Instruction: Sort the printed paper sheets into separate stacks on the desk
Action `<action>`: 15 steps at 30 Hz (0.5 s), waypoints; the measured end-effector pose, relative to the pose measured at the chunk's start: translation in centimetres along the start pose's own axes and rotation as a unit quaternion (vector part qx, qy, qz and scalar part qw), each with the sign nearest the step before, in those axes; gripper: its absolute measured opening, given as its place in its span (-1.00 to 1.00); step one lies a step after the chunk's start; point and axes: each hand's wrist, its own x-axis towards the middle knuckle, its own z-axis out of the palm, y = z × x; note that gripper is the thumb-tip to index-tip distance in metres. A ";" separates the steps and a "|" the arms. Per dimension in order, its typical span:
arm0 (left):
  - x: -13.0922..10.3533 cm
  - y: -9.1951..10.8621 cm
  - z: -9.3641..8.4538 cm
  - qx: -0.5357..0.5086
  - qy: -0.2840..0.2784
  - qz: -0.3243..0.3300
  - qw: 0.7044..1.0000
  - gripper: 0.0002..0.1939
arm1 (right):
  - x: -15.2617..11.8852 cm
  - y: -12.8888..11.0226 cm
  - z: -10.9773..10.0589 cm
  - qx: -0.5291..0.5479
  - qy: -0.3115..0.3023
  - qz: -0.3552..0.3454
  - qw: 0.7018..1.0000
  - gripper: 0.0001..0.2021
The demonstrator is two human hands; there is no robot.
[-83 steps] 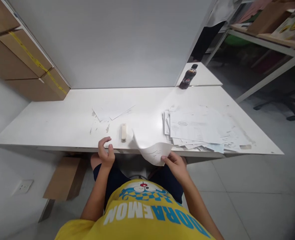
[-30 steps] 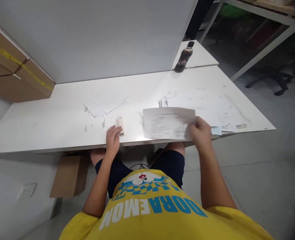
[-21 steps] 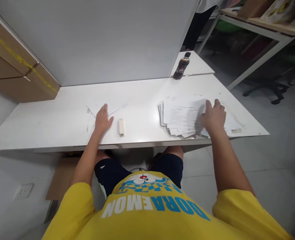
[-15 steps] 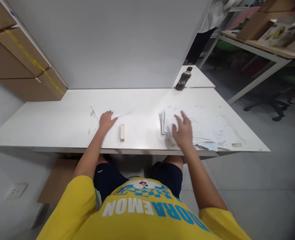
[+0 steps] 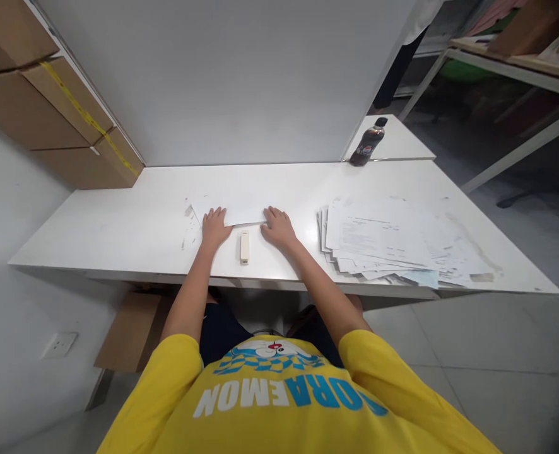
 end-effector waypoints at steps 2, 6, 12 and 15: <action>0.0 -0.2 0.1 0.003 -0.013 -0.001 1.000 -0.41 | 0.3 0.0 0.6 -0.028 0.000 0.006 1.000 -0.47; -0.1 -0.3 0.0 0.003 -0.013 0.029 0.999 -0.46 | -0.3 0.0 0.9 -0.041 0.024 -0.004 0.999 -0.54; -0.3 -0.2 -0.5 0.001 0.009 0.048 0.999 -0.50 | -0.4 0.5 0.7 0.003 0.059 0.000 0.998 -0.60; -0.6 0.0 -0.8 0.008 0.025 0.075 0.997 -0.48 | -0.3 1.0 0.8 0.048 0.086 0.001 0.995 -0.61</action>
